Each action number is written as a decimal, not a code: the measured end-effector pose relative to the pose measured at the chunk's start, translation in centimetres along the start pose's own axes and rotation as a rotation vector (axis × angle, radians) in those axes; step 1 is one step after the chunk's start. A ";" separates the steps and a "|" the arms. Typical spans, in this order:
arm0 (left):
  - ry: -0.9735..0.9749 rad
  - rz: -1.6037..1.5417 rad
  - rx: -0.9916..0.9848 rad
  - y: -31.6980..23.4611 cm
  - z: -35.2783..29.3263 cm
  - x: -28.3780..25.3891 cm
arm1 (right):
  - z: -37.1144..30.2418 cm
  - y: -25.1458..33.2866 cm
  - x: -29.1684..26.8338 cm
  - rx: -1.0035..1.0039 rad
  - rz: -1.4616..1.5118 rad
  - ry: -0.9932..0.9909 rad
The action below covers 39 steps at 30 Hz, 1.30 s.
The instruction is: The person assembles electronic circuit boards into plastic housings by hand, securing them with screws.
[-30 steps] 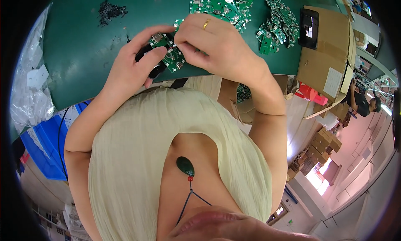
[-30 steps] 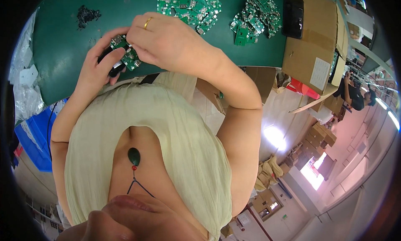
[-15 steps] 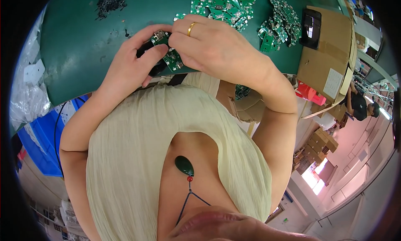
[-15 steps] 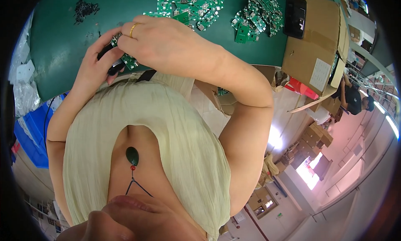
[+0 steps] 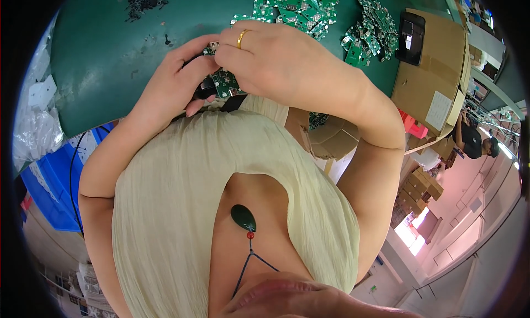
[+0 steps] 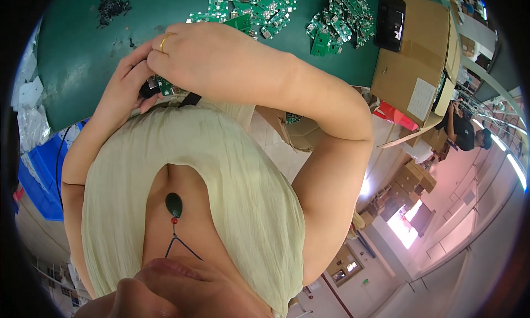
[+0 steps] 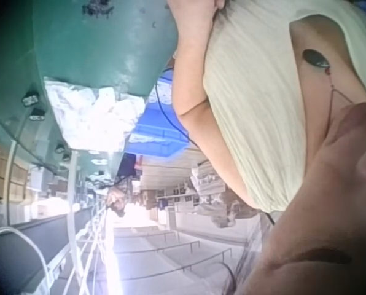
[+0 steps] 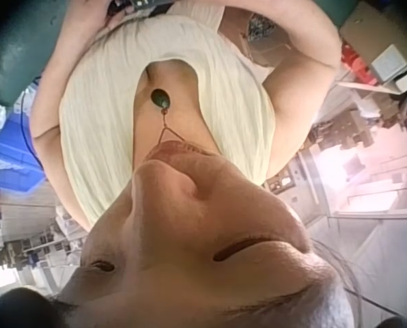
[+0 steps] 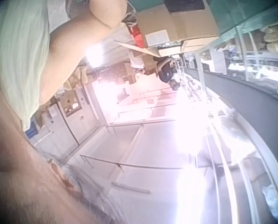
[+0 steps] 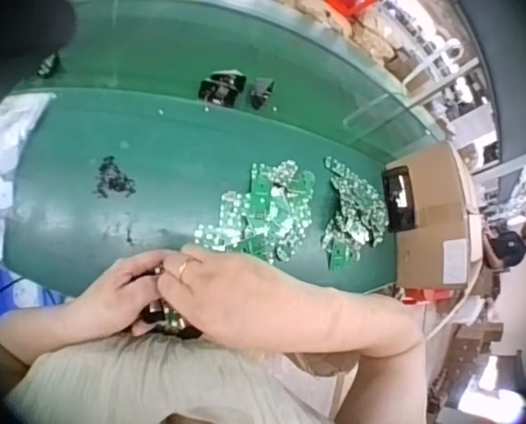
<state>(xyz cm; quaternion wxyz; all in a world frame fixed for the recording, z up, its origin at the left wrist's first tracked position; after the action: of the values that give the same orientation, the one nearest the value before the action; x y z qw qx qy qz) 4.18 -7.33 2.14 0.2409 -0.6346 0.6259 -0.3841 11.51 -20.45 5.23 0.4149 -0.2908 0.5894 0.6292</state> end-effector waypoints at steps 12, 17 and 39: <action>0.070 -0.069 -0.070 0.6 0.5 0.3 | 0.2 0.3 0.6 0.037 -0.089 0.124; 0.146 -0.149 -0.110 0.9 0.7 -0.6 | 0.3 -1.1 0.0 0.103 0.186 0.075; 0.023 -0.118 -0.128 0.4 0.6 0.4 | 0.0 -0.4 -0.1 0.066 0.038 0.022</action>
<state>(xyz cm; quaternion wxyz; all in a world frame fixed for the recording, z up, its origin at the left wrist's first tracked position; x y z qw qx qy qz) 4.35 -7.82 1.54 0.1695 -0.6800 0.6133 -0.3644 11.93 -20.50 5.08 0.4054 -0.2727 0.6198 0.6141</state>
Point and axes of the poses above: each hand's wrist, its own z-axis towards the middle knuckle, its own x-axis out of the palm, y = z × x, the point moved 2 cm from there along z, towards the middle knuckle, and after that the axes turned 6 degrees about z, right-handed, at the moved point
